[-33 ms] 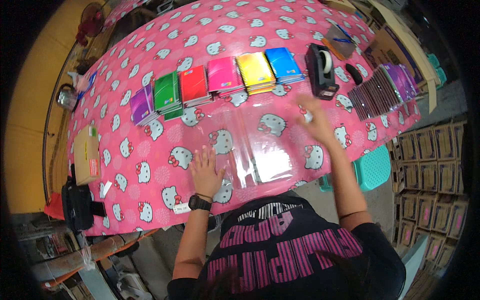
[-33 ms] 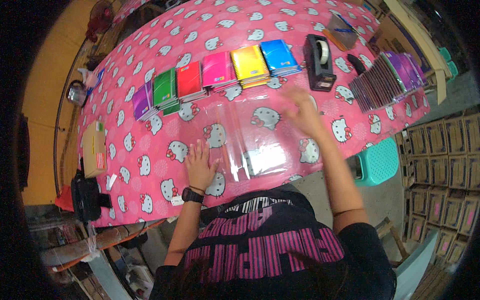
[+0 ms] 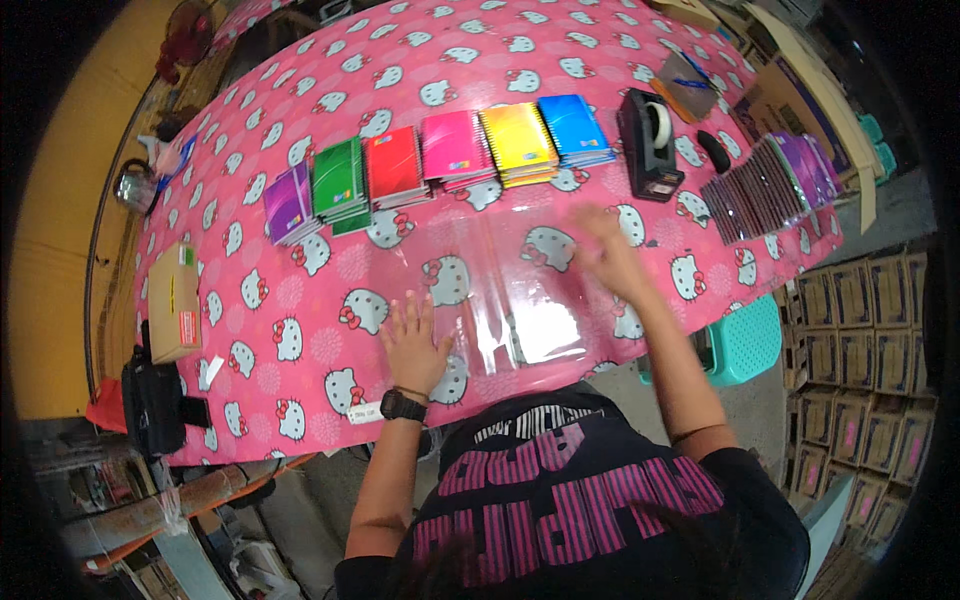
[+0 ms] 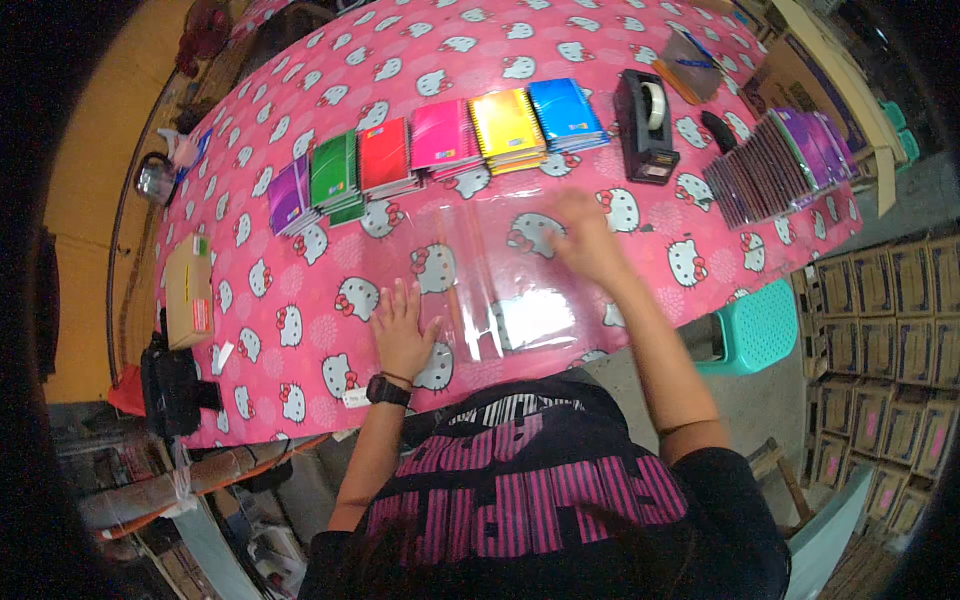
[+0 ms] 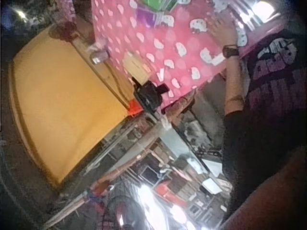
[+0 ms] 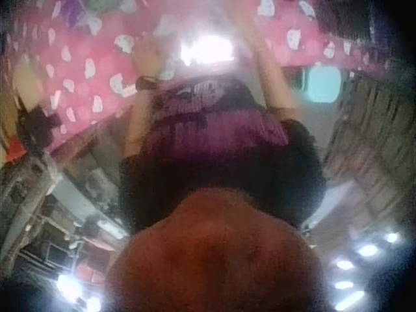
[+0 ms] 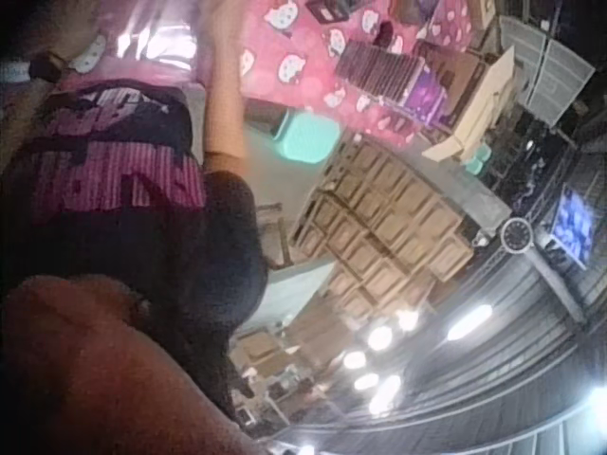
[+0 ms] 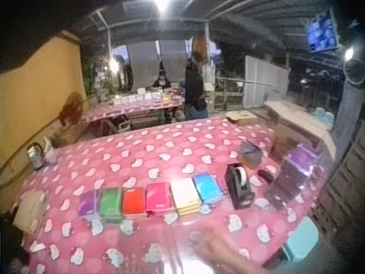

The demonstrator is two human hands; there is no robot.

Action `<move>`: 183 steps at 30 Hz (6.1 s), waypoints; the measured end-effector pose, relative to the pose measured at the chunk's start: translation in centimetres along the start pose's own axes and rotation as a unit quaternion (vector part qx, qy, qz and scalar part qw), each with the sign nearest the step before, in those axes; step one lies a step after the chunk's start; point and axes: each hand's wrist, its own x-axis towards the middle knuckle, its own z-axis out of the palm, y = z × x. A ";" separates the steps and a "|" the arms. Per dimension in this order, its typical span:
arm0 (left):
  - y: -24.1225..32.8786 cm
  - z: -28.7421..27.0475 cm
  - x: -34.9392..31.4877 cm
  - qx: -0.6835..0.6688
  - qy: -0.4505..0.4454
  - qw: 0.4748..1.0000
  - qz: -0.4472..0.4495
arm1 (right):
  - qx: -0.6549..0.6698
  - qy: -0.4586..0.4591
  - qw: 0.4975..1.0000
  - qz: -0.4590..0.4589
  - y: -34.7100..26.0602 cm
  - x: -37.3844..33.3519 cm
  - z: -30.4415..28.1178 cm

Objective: The person places a stack of notebooks into a clear plastic bag, seals it with adhesive tape, and repeats the process with additional stacks of notebooks.

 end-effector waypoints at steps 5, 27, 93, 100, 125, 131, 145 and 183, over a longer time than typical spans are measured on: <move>-0.4 -0.4 -1.0 -0.012 -0.012 1.000 0.013 | -0.112 -0.145 0.982 -0.041 -4.9 -3.6 9.0; -15.4 -6.1 -0.5 -0.336 0.282 0.896 -0.066 | -0.302 -0.082 0.933 -0.176 -23.0 24.7 33.2; -9.0 1.9 4.5 -0.698 -0.008 0.708 -0.108 | -0.298 -0.073 0.932 -0.193 -16.3 22.5 27.5; -9.8 3.1 4.3 -0.699 -0.014 0.705 -0.118 | -0.028 -0.062 0.993 -0.100 -20.0 21.5 21.4; -8.2 2.9 4.9 -0.606 0.038 0.781 -0.146 | -0.211 0.042 0.931 -0.294 -18.6 23.2 31.6; -8.9 1.9 4.0 -0.588 0.032 0.790 -0.168 | -0.037 -0.095 0.950 -0.294 -21.8 23.9 27.1; -8.6 -0.1 4.3 -0.719 -0.034 0.680 -0.138 | -0.066 -0.215 0.974 -0.018 -11.4 11.2 16.4; -9.2 1.0 3.9 -0.743 -0.052 0.657 -0.113 | -0.320 -0.133 0.933 -0.092 -14.8 19.9 21.7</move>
